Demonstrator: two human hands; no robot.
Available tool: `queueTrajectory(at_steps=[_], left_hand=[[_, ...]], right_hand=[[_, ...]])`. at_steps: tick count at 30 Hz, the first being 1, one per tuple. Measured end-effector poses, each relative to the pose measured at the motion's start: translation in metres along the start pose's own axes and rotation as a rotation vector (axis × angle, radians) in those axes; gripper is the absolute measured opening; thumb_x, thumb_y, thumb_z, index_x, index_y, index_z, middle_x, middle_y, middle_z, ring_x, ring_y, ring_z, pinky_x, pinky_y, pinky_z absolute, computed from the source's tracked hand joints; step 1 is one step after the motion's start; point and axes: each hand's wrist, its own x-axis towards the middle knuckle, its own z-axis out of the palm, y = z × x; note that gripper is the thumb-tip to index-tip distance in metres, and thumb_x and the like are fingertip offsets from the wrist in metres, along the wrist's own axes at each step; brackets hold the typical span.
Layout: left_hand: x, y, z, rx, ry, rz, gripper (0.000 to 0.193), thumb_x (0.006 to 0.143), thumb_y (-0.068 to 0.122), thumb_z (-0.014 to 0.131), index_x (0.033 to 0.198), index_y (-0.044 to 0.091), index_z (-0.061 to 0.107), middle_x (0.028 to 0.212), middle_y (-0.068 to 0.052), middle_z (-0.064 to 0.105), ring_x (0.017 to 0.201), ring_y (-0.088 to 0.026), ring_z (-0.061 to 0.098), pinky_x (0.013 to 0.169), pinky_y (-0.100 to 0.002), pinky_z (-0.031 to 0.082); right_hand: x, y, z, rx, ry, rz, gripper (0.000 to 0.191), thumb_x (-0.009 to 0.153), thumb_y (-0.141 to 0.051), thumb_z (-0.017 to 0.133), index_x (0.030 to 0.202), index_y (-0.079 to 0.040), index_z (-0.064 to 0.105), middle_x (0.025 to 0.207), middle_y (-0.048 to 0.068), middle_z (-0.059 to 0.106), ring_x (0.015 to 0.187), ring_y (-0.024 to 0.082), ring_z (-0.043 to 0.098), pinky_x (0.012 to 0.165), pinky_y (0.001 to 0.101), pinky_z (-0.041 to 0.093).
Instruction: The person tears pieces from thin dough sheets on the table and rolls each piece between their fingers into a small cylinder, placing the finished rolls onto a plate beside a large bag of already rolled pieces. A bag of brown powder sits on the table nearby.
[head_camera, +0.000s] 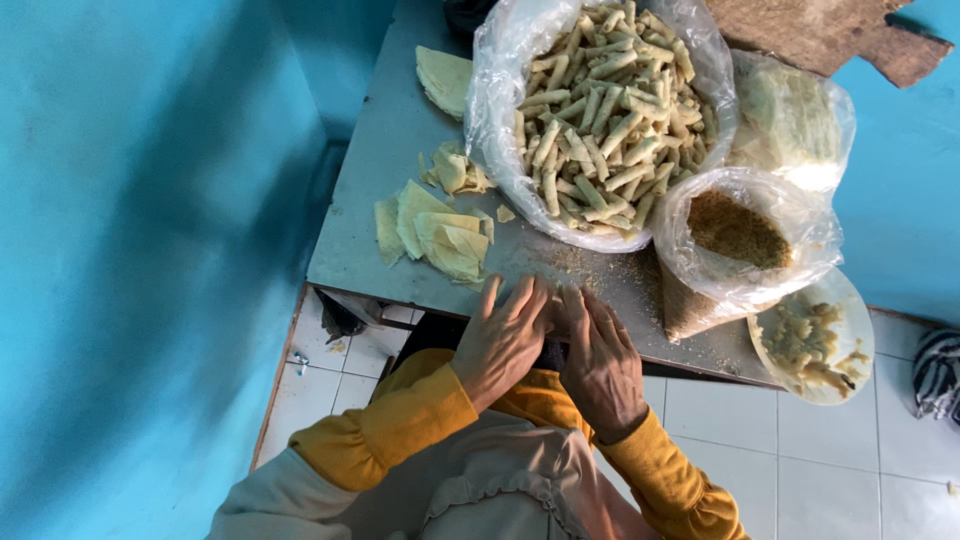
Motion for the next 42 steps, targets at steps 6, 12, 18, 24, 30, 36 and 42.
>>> queueTrajectory(at_steps=[6, 12, 18, 24, 30, 36, 42], left_hand=[[0.028, -0.012, 0.028, -0.247, 0.076, -0.158, 0.076, 0.088, 0.058, 0.063, 0.138, 0.001, 0.056, 0.140, -0.012, 0.053, 0.125, -0.029, 0.048, 0.103, -0.058, 0.034], [-0.003, -0.061, 0.011, -0.188, 0.213, -0.339, 0.060, 0.094, 0.027, 0.069, 0.147, 0.008, 0.051, 0.132, -0.010, 0.054, 0.118, -0.030, 0.051, 0.101, -0.057, 0.041], [0.002, -0.092, -0.004, -0.416, 0.368, -0.470, 0.046, 0.100, 0.004, 0.062, 0.144, 0.004, 0.051, 0.129, -0.019, 0.054, 0.116, -0.040, 0.053, 0.098, -0.054, 0.046], [0.000, -0.092, -0.013, -0.565, 0.467, -0.485, 0.041, 0.101, -0.001, 0.057, 0.141, 0.004, 0.054, 0.128, -0.018, 0.056, 0.115, -0.038, 0.058, 0.095, -0.047, 0.051], [-0.001, -0.092, -0.014, -0.744, 0.507, -0.581, 0.035, 0.102, -0.003, 0.058, 0.136, 0.005, 0.058, 0.126, -0.015, 0.058, 0.101, -0.029, 0.068, 0.081, -0.037, 0.059], [0.001, -0.094, -0.019, -0.662, 0.496, -0.542, 0.040, 0.095, -0.004, 0.065, 0.134, 0.005, 0.059, 0.126, -0.015, 0.058, 0.105, -0.033, 0.065, 0.081, -0.040, 0.056], [0.005, -0.089, -0.019, -0.588, 0.490, -0.531, 0.036, 0.088, -0.003, 0.069, 0.123, 0.007, 0.068, 0.120, -0.013, 0.059, 0.110, -0.034, 0.060, 0.090, -0.044, 0.052]], right_hand=[[0.030, 0.018, -0.006, -0.057, -0.103, -0.041, 0.070, 0.085, -0.006, 0.063, 0.150, 0.005, 0.040, 0.146, 0.025, 0.055, 0.138, 0.038, 0.051, 0.111, 0.0480, 0.042], [0.034, 0.029, -0.001, 0.121, -0.066, -0.019, 0.070, 0.085, 0.003, 0.060, 0.152, 0.000, 0.040, 0.122, 0.010, 0.071, 0.108, 0.030, 0.067, 0.086, 0.0429, 0.057], [0.073, 0.045, -0.010, 0.032, -0.043, -0.052, 0.047, 0.095, 0.003, 0.061, 0.140, 0.001, 0.050, 0.092, 0.010, 0.069, 0.074, 0.023, 0.064, 0.054, 0.0343, 0.056], [0.120, 0.070, -0.048, -0.293, 0.493, -0.263, 0.048, 0.075, 0.016, 0.052, 0.123, 0.016, 0.046, 0.108, 0.027, 0.066, 0.085, 0.033, 0.068, 0.079, 0.0452, 0.064], [0.111, -0.021, 0.047, 0.476, 0.161, -0.256, 0.058, 0.091, -0.002, 0.073, 0.143, 0.003, 0.046, 0.121, 0.021, 0.070, 0.104, 0.033, 0.071, 0.084, 0.0400, 0.062], [0.122, -0.019, 0.054, 0.558, 0.102, 0.003, 0.023, 0.098, -0.003, 0.074, 0.115, -0.012, 0.060, 0.101, 0.014, 0.074, 0.089, 0.025, 0.074, 0.077, 0.0357, 0.061], [0.118, -0.012, 0.037, 0.520, 0.182, -0.318, 0.031, 0.088, -0.001, 0.068, 0.114, -0.012, 0.055, 0.112, 0.023, 0.070, 0.098, 0.036, 0.073, 0.079, 0.0366, 0.062]])
